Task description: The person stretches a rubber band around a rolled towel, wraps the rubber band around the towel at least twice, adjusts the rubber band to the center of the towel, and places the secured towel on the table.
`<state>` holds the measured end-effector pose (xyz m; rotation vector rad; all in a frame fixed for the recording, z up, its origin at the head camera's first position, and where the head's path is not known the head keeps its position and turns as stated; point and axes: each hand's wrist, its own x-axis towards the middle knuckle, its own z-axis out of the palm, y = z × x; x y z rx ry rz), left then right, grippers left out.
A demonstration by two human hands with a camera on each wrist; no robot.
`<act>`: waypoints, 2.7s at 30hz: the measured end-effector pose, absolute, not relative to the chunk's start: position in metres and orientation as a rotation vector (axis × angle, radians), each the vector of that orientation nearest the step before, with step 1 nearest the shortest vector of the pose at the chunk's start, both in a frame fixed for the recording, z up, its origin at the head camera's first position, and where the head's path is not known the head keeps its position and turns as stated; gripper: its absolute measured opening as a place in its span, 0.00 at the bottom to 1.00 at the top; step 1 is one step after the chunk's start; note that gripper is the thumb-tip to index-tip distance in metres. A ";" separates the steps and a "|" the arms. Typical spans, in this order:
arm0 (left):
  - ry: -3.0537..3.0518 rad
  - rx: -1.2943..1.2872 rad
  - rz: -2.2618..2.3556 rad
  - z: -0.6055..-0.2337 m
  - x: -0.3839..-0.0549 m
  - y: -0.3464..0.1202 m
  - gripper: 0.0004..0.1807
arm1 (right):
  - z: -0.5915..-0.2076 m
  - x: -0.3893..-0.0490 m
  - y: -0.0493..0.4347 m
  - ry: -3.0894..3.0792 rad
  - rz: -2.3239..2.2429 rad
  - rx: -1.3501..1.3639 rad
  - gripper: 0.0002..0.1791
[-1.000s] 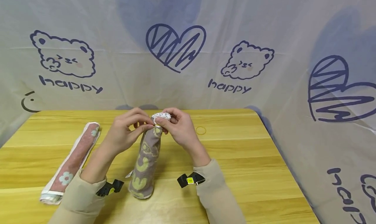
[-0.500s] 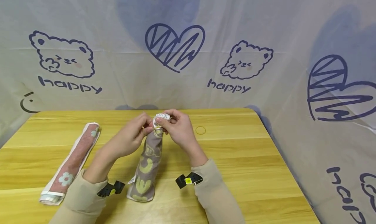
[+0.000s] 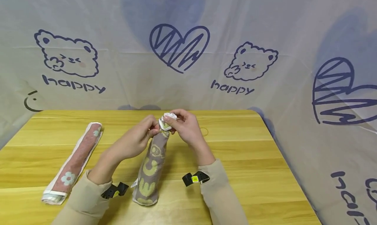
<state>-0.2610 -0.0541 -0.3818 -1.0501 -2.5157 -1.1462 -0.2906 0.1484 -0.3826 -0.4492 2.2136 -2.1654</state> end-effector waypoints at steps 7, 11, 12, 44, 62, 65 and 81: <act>-2.426 -1.096 -1.445 -0.376 -0.263 -0.066 0.03 | -0.379 -0.287 0.161 2.045 -2.059 -0.852 0.29; -2.423 -1.114 -1.475 -0.375 -0.264 -0.067 0.03 | -0.377 -0.285 0.161 2.099 -2.007 -0.914 0.31; -2.429 -1.115 -1.466 -0.374 -0.264 -0.066 0.03 | -0.376 -0.284 0.160 2.127 -2.008 -0.892 0.28; -2.044 -0.998 -1.047 -0.381 -0.268 -0.056 0.05 | -0.370 -0.283 0.150 2.064 -2.290 -0.376 0.07; -2.153 -1.049 -1.177 -0.381 -0.264 -0.058 0.05 | -0.362 -0.268 0.134 2.160 -2.373 -0.362 0.09; -2.239 -1.073 -1.250 -0.379 -0.262 -0.057 0.05 | -0.363 -0.268 0.133 2.190 -2.375 -0.364 0.09; -2.462 -1.062 -1.132 -0.381 -0.257 -0.043 0.03 | -0.376 -0.287 0.152 2.229 -2.301 -0.232 0.09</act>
